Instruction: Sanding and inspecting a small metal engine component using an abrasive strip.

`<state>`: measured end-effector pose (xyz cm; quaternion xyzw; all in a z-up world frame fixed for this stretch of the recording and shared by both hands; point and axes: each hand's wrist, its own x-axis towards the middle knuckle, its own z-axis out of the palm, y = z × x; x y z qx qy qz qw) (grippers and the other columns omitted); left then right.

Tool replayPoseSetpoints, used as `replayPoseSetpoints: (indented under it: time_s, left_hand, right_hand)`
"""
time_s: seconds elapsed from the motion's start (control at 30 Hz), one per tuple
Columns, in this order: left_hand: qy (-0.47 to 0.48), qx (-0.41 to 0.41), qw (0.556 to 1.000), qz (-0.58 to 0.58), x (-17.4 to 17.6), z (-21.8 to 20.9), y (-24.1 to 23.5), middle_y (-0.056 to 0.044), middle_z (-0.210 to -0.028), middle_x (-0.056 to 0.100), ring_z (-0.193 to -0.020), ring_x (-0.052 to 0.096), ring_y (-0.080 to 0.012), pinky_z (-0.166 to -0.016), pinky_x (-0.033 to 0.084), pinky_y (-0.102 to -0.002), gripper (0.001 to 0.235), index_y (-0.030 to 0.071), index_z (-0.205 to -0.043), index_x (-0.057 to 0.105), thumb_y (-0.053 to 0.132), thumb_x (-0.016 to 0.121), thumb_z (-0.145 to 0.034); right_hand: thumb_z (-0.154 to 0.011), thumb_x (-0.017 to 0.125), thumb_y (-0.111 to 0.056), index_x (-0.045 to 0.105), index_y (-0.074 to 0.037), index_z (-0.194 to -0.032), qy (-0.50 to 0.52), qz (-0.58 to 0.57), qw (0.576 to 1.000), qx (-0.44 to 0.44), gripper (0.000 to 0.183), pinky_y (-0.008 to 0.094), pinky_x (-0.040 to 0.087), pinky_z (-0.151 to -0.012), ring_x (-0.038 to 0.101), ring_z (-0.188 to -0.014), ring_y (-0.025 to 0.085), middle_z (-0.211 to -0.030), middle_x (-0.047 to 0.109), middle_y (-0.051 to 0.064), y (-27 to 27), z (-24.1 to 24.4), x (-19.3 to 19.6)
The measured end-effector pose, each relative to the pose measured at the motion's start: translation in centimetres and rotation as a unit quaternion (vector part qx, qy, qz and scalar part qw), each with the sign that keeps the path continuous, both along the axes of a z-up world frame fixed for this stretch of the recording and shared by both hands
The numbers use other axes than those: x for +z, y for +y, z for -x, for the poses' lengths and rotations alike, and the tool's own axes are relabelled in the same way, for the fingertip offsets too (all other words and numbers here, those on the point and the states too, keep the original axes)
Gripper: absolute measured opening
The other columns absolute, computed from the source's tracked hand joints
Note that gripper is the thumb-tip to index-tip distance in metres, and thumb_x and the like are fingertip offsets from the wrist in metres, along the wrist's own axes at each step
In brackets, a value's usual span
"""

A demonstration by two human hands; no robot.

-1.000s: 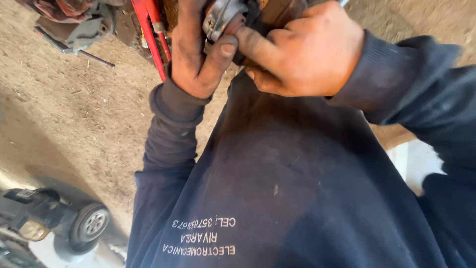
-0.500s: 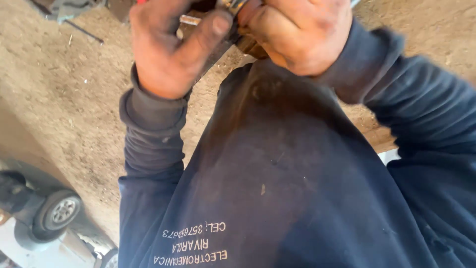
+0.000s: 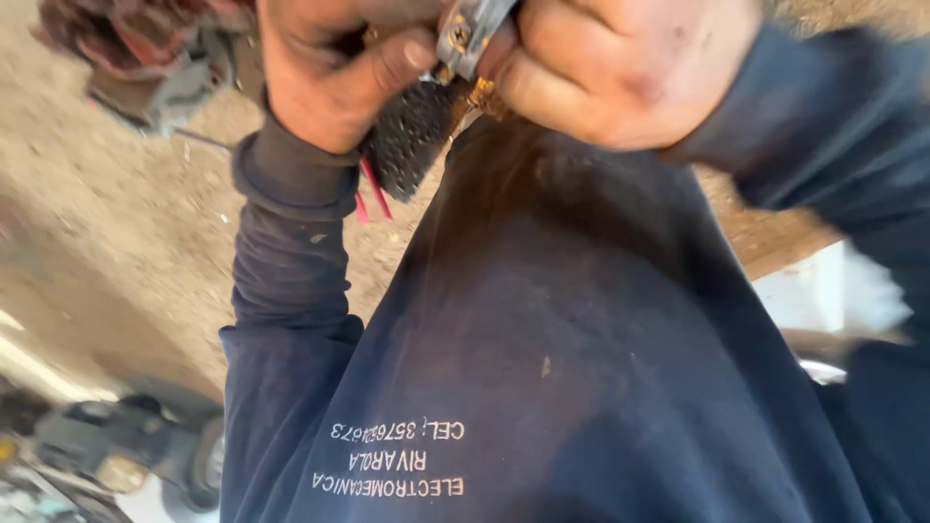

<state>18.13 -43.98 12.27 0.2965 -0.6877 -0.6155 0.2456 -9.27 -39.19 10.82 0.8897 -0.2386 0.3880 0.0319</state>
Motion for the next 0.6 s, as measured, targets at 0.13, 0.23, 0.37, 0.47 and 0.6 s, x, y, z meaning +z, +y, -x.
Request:
replayPoseSetpoints:
  time_s: [0.13,0.23,0.37,0.47,0.6]
  left_hand:
    - [0.052,-0.151,0.969,0.191,-0.7,0.5,-3.6,-0.015,-0.123,0.074,-0.105,0.073,-0.0243,-0.093,0.058,-0.032,0.019,-0.002,-0.120,0.072,0.015,0.076,-0.113]
    - [0.042,-0.177,0.951,0.251,-0.1,0.2,-4.2,-0.019,-0.130,0.069,-0.116,0.070,-0.0314,-0.097,0.057,-0.036,0.028,-0.003,-0.122,0.072,0.021,0.072,-0.107]
    - [0.030,-0.166,0.968,0.188,-0.6,-0.2,-3.7,-0.018,-0.127,0.069,-0.114,0.072,-0.0317,-0.096,0.058,-0.038,0.036,-0.004,-0.119,0.073,0.029,0.075,-0.105]
    - [0.030,-0.130,0.980,0.145,-0.6,-0.6,-3.1,-0.014,-0.124,0.072,-0.102,0.073,-0.0254,-0.090,0.059,-0.033,0.038,-0.001,-0.114,0.075,0.032,0.076,-0.097]
    - [-0.016,-0.121,0.973,0.198,0.1,0.4,-3.0,-0.015,-0.118,0.071,-0.104,0.073,-0.0295,-0.090,0.058,-0.036,0.038,-0.002,-0.110,0.073,0.033,0.076,-0.098]
  right_hand:
    - [-0.080,0.073,-0.011,0.068,-0.009,-0.079,0.143,0.205,0.966,0.062,0.006,0.027,0.051,-0.070,0.063,-0.074,0.018,-0.078,0.062,0.004,-2.1,0.7,0.0]
    - [-0.090,0.075,-0.012,0.068,-0.008,-0.079,0.099,0.193,0.976,0.030,0.013,0.029,0.049,-0.066,0.060,-0.070,0.019,-0.077,0.064,0.007,-1.8,0.3,-0.5]
    - [-0.087,0.075,-0.002,0.077,-0.003,-0.114,-0.090,-0.139,0.977,-0.134,0.027,0.037,0.051,-0.082,0.064,-0.090,0.026,-0.092,0.062,0.008,5.3,-4.2,-0.9]
    - [-0.109,0.070,-0.002,0.066,-0.004,-0.110,-0.420,-0.413,0.795,-0.149,0.005,0.029,0.055,-0.083,0.068,-0.093,0.015,-0.100,0.066,0.005,7.5,-7.0,-0.7]
    - [-0.085,0.075,-0.005,0.074,-0.007,-0.101,-0.187,-0.224,0.942,-0.166,0.015,0.032,0.054,-0.072,0.066,-0.085,0.020,-0.090,0.067,0.005,4.8,-3.8,0.3]
